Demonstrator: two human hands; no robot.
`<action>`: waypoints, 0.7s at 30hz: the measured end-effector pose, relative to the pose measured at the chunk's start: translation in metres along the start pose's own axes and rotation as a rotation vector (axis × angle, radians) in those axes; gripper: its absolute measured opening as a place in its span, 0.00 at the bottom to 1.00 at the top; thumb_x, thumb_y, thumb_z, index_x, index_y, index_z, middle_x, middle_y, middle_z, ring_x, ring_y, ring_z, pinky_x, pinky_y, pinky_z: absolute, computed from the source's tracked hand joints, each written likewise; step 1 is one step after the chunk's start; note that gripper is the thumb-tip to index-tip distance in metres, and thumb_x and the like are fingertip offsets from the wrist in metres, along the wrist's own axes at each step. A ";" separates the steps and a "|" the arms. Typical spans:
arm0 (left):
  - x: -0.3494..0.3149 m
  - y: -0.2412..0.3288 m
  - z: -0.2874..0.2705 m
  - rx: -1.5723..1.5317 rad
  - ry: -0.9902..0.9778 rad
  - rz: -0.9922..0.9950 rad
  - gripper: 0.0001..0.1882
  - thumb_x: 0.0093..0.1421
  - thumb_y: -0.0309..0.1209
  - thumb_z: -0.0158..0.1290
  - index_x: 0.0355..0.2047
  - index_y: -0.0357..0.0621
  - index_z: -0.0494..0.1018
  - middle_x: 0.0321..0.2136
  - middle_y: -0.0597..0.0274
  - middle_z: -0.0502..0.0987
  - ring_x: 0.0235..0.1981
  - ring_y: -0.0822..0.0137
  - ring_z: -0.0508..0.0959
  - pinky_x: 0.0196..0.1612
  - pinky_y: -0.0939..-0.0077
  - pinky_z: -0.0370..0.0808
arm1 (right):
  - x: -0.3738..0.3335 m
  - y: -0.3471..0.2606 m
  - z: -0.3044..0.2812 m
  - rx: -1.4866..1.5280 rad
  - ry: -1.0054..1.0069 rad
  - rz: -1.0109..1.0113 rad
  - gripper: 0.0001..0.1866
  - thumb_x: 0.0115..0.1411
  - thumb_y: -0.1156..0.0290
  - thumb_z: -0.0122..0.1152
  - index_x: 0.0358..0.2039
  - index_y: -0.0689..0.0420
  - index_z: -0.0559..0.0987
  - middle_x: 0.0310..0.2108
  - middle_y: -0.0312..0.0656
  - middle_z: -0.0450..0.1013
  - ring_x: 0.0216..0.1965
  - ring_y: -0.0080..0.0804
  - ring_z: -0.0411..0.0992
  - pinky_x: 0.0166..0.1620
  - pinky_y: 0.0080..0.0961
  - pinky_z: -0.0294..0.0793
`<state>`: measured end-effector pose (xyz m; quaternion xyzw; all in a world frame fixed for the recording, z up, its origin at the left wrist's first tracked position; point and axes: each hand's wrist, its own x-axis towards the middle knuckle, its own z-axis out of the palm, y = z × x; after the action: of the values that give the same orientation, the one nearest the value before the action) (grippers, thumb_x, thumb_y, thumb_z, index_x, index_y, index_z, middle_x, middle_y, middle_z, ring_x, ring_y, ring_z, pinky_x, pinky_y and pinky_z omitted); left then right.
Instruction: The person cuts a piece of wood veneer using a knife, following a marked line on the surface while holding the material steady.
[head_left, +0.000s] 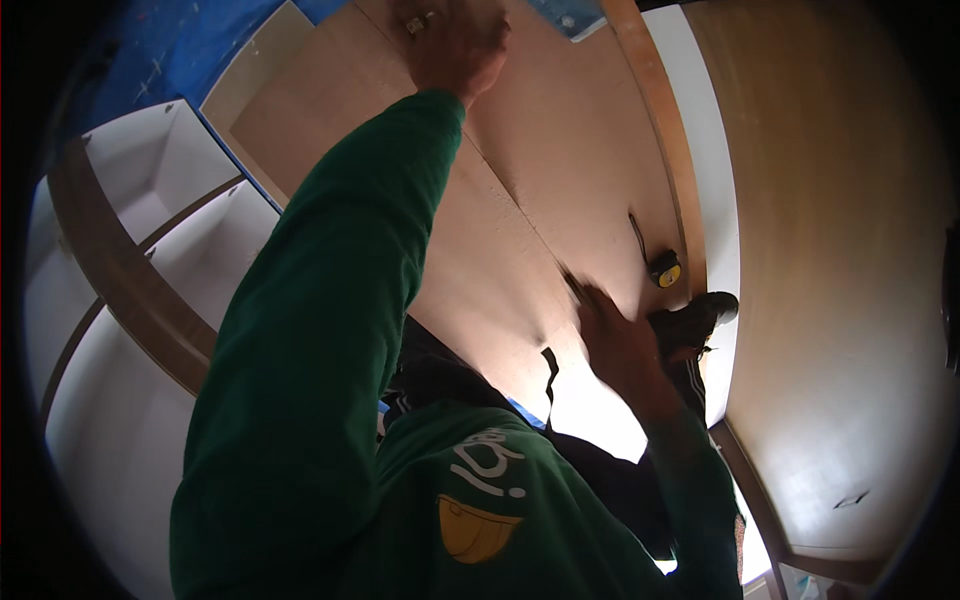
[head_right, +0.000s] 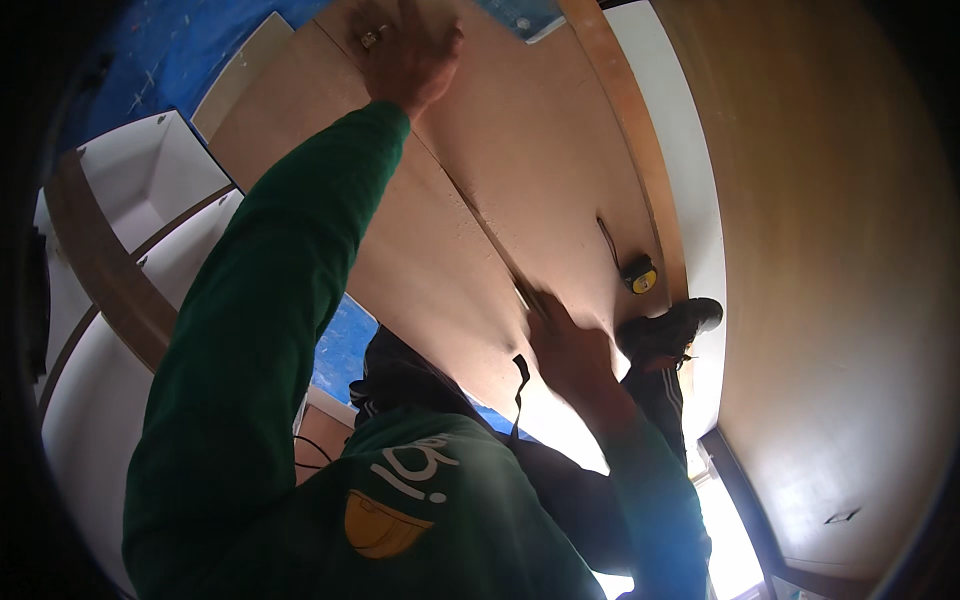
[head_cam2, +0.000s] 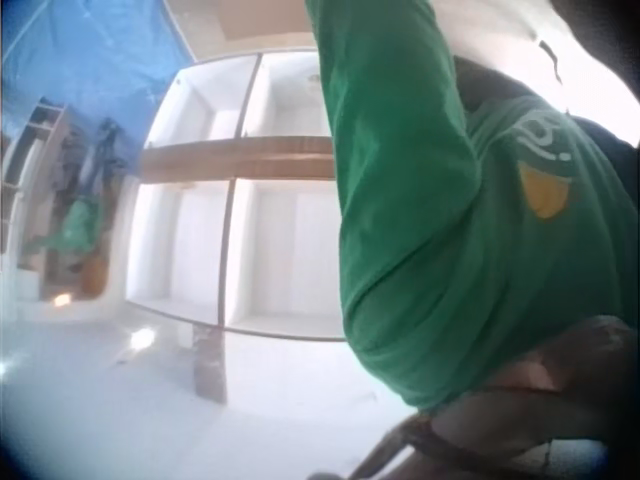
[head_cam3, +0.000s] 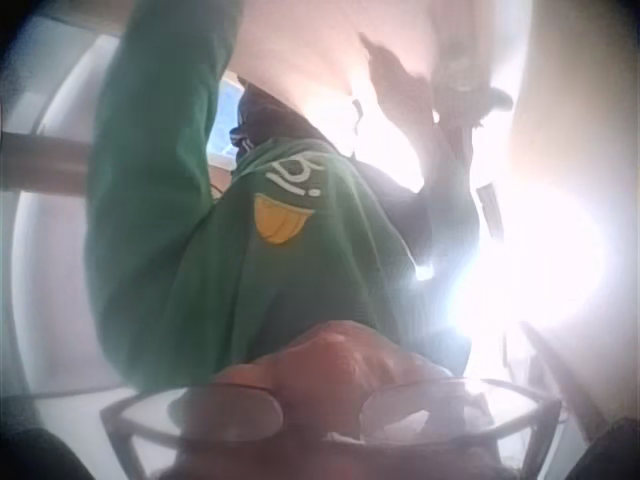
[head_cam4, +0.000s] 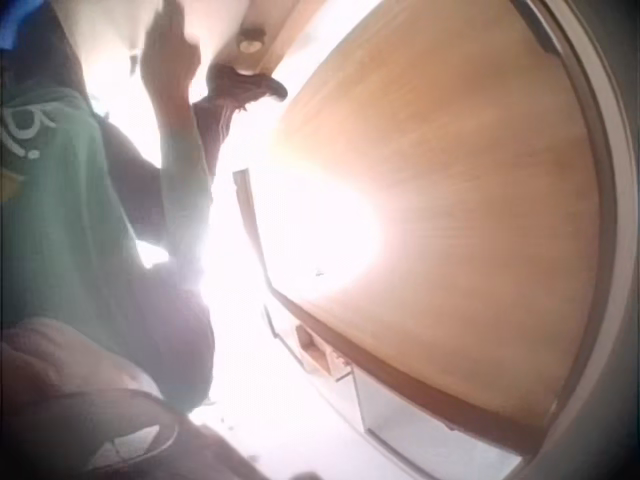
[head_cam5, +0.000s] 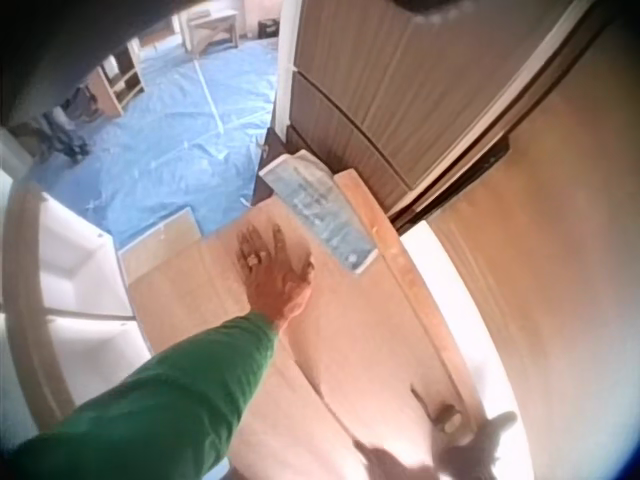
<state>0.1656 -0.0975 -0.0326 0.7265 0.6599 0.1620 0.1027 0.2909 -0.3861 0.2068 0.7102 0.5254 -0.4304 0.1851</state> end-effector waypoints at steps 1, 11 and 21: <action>0.000 0.000 0.003 0.006 -0.001 0.011 0.50 0.69 0.57 0.55 0.79 0.36 0.54 0.78 0.22 0.47 0.80 0.27 0.45 0.80 0.35 0.41 | 0.043 -0.008 0.016 0.121 0.095 -0.018 0.19 0.76 0.61 0.57 0.60 0.58 0.78 0.25 0.54 0.80 0.26 0.57 0.80 0.30 0.49 0.81; -0.001 -0.005 0.011 0.015 0.096 0.053 0.47 0.69 0.61 0.53 0.77 0.41 0.59 0.75 0.18 0.52 0.77 0.23 0.51 0.78 0.31 0.48 | -0.072 0.051 0.012 -0.084 0.058 -0.135 0.20 0.76 0.69 0.53 0.64 0.59 0.76 0.57 0.52 0.80 0.39 0.55 0.84 0.41 0.48 0.84; 0.004 -0.012 0.024 0.056 0.043 0.132 0.47 0.68 0.60 0.53 0.75 0.38 0.61 0.71 0.23 0.63 0.76 0.27 0.55 0.77 0.30 0.47 | 0.002 0.019 0.014 -0.165 -0.003 -0.150 0.20 0.75 0.65 0.55 0.63 0.60 0.75 0.61 0.48 0.77 0.35 0.51 0.83 0.37 0.42 0.84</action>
<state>0.1636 -0.0905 -0.0585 0.7674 0.6168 0.1654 0.0570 0.3025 -0.4025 0.1934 0.6507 0.6104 -0.3993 0.2110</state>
